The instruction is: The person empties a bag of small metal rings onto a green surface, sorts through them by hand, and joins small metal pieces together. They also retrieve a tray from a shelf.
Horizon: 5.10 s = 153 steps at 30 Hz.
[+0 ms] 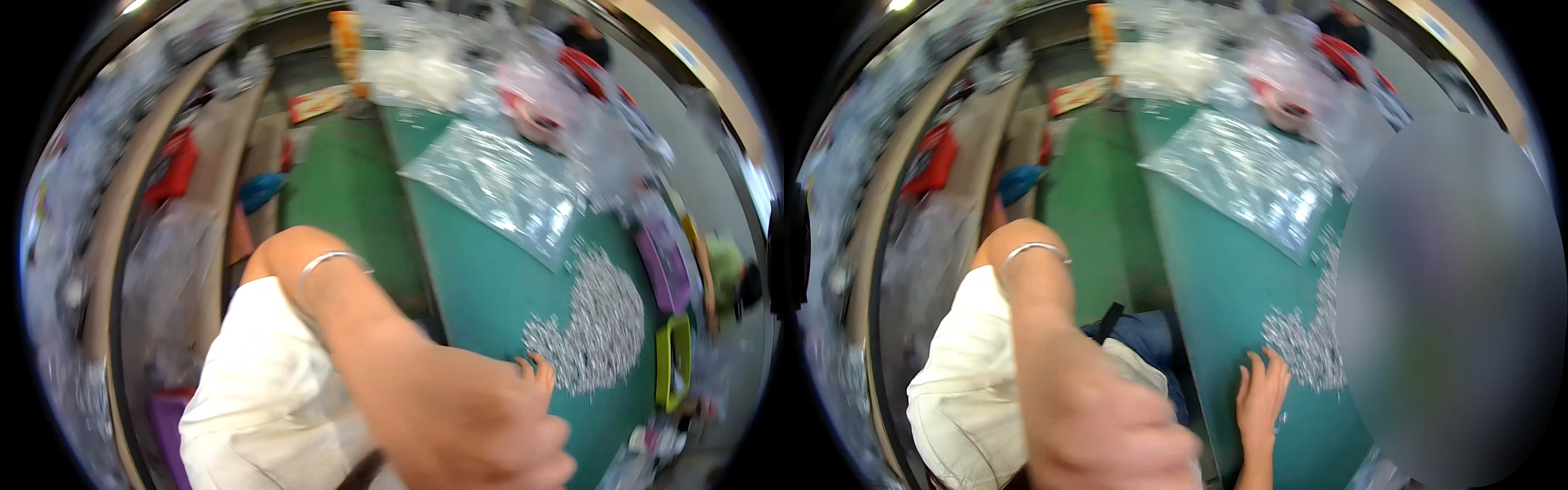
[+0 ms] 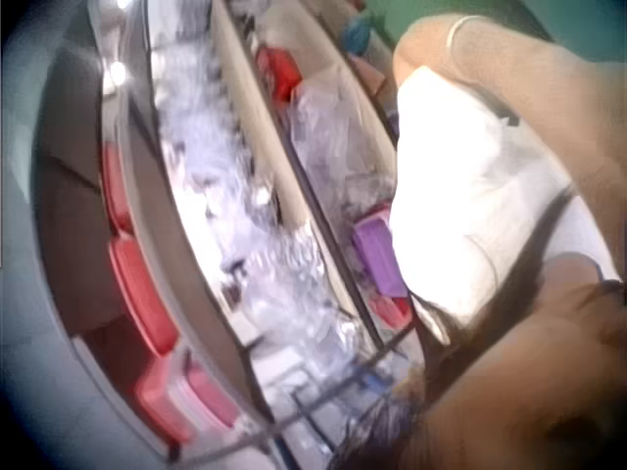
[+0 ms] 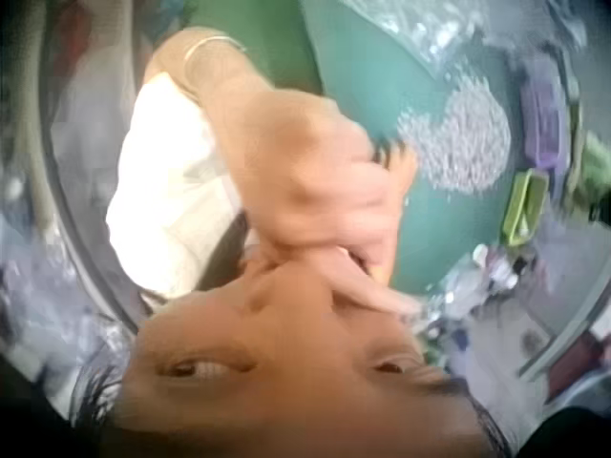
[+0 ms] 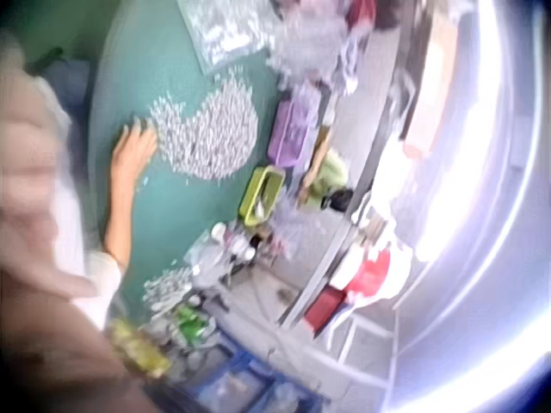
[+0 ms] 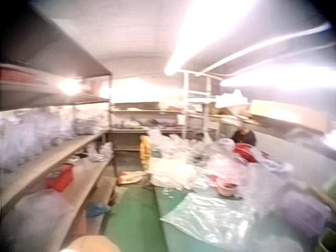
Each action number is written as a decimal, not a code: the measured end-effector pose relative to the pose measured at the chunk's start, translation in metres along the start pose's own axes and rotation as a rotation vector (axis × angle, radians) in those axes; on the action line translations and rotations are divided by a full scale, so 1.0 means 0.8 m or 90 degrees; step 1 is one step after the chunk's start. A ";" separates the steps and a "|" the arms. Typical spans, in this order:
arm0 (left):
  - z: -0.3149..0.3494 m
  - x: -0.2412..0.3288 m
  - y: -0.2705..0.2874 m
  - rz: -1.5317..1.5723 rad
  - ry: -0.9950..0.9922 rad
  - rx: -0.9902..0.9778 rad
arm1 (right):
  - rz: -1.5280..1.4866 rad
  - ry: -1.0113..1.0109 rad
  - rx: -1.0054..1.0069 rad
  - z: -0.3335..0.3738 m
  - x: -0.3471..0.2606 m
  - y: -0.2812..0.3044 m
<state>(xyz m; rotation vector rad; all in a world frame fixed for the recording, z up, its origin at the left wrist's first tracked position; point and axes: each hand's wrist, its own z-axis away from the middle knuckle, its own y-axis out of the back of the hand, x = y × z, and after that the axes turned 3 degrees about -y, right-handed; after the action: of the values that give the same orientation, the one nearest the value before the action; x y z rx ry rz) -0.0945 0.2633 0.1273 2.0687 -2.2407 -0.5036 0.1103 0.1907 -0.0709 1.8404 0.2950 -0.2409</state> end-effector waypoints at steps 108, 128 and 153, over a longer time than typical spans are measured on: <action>0.340 -0.237 0.003 0.295 1.290 0.229 | -0.056 -0.181 0.034 -0.409 0.023 -0.162; 0.374 -0.228 -0.011 0.271 1.153 0.200 | 0.037 -0.350 -0.025 -0.426 -0.024 -0.126; 0.357 -0.170 0.023 0.108 0.923 0.246 | -0.450 -0.192 -0.034 -0.425 -0.041 -0.095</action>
<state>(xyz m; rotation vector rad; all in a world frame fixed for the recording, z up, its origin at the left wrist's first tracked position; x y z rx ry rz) -0.1713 0.4547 -0.1133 1.3798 -1.5016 1.1452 0.0596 0.5353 -0.0338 1.5586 0.7231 -0.9760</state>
